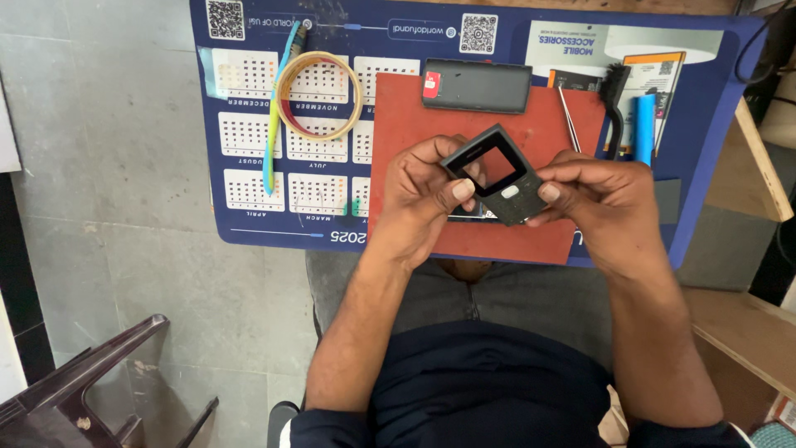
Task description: The person assembles a small electronic device by inserting a circuit board into a plastic housing, attaching a keypad, and securing the back cover. They handle the device components, a small white paper, and a black plastic frame during the process.
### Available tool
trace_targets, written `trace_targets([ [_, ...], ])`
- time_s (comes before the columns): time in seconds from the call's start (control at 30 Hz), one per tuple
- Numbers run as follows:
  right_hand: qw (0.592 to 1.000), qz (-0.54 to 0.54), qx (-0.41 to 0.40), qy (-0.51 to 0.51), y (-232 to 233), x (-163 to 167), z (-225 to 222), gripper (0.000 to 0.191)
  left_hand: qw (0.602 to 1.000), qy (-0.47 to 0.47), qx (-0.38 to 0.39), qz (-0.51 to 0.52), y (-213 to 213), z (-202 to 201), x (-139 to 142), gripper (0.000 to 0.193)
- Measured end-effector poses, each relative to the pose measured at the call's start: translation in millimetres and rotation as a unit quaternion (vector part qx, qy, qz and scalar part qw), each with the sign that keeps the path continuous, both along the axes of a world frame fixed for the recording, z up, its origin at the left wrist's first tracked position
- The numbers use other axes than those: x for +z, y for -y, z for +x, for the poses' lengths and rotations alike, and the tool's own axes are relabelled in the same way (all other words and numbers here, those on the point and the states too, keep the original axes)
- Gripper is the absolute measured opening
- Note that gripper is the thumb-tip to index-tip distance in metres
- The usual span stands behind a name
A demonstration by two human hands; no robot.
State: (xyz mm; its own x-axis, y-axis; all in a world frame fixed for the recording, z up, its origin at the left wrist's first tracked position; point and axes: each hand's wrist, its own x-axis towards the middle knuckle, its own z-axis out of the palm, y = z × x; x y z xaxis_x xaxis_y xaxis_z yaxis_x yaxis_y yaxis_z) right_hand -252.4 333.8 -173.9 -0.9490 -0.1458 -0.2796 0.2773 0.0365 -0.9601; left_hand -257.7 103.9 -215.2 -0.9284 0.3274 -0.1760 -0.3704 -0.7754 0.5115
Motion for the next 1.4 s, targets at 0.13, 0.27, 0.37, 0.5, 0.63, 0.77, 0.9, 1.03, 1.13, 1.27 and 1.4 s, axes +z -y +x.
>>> trace_targets([
  [0.13, 1.000, -0.009, -0.011, 0.005, 1.2, 1.4, 0.0, 0.012, 1.000, -0.017, 0.005, -0.003, 0.6, -1.2, 0.5, 0.015],
  [0.27, 1.000, 0.016, -0.023, -0.009, 2.7, 3.8, 0.7, 0.012, 0.987, -0.031, 0.092, -0.129, -5.8, -1.7, 7.5, 0.025],
  [0.37, 0.999, 0.027, -0.025, -0.016, 5.5, 5.7, 2.1, 0.013, 0.952, -0.058, 0.169, -0.249, -13.4, 0.1, 15.8, 0.023],
  [0.5, 0.998, 0.051, -0.020, -0.028, 11.4, 7.6, 4.1, 0.015, 0.868, -0.090, 0.234, -0.430, -14.8, -1.0, 25.5, 0.011],
  [0.63, 0.998, 0.052, -0.031, -0.034, 13.2, 9.1, 3.6, 0.014, 0.788, -0.167, 0.260, -0.533, -10.5, -4.1, 31.6, 0.009],
  [0.77, 0.998, 0.042, -0.037, -0.039, 13.1, 8.2, 4.2, 0.012, 0.754, -0.197, 0.238, -0.579, -6.6, -3.4, 32.3, 0.013],
  [0.9, 0.993, 0.090, -0.049, -0.067, 6.5, 9.4, 4.9, 0.014, 0.707, -0.230, 0.241, -0.624, 3.0, -4.8, 28.3, 0.013],
  [1.03, 0.975, 0.175, -0.042, -0.131, -26.8, 20.4, -2.6, 0.013, 0.700, -0.159, 0.290, -0.632, 30.8, -7.6, 24.8, 0.021],
  [1.13, 0.974, 0.201, -0.018, -0.108, -53.0, 21.9, -9.4, 0.013, 0.626, -0.181, 0.277, -0.706, 55.6, -1.4, 23.4, 0.044],
  [1.27, 0.975, 0.213, 0.024, -0.060, -58.9, 9.0, -9.1, 0.013, 0.732, -0.099, 0.261, -0.622, 64.5, 3.1, 13.2, 0.060],
  [1.4, 0.963, 0.253, 0.083, -0.036, -42.5, -1.2, -7.0, 0.019, 0.705, -0.181, 0.170, -0.664, 63.5, 13.0, 11.8, 0.070],
])
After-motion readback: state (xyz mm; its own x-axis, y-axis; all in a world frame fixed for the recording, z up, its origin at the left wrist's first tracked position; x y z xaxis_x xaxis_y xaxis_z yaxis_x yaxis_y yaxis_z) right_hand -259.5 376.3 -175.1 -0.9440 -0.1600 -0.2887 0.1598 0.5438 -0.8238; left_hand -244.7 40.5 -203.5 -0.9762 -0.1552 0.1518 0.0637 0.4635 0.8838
